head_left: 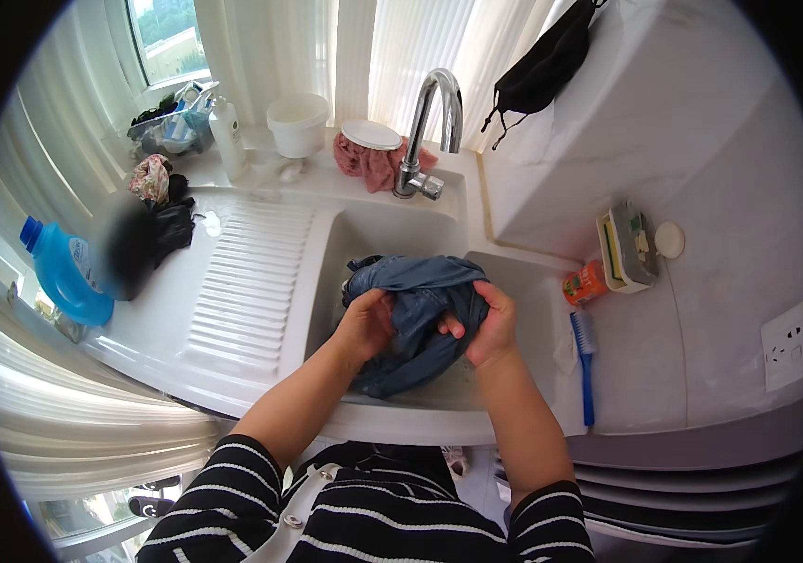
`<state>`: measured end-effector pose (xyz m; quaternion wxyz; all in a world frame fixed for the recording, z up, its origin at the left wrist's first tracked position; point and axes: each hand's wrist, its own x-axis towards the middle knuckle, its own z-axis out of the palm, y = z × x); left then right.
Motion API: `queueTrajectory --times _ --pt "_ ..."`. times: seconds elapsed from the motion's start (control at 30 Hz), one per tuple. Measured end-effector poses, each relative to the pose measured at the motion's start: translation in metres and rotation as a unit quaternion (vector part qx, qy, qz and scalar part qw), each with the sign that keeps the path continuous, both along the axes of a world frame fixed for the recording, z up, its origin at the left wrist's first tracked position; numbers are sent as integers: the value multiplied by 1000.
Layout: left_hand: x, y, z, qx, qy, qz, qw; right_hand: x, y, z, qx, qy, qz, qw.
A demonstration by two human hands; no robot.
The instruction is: The person hand-washes a dark-colored garment in a sink filled with soapy water. They repeatedly submerge, agitate, and wring the fabric to clean it, handling the item with both hands throughout the process.
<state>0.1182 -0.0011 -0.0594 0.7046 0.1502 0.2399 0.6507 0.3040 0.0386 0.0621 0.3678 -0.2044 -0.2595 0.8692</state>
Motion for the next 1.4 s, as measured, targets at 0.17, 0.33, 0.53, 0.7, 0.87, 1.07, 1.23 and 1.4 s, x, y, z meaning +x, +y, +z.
queueTrajectory --times 0.17,0.33,0.53,0.7,0.87,1.07,1.23,1.4 --pt "-44 -14 33 -4 170 141 975 22 11 -19 -6 -203 -12 979" --pt "-42 -8 14 123 730 50 671 -9 -5 -3 132 -312 174 925" --pt "-53 -15 27 122 583 -202 777 13 3 32 224 -316 295 874" --pt "-56 -29 86 -33 295 -131 946 42 28 11 260 -424 142 856" --pt "-30 0 67 -178 210 -4 961 18 39 -64 215 -436 -38 873" --pt "-28 36 42 -167 312 77 932 -30 57 -120 157 -489 -112 851" --pt "-31 88 -21 -203 678 163 687 -58 103 -192 255 -593 -150 749" --pt "-20 90 -73 -224 785 49 576 -82 84 -219 320 -730 -28 603"
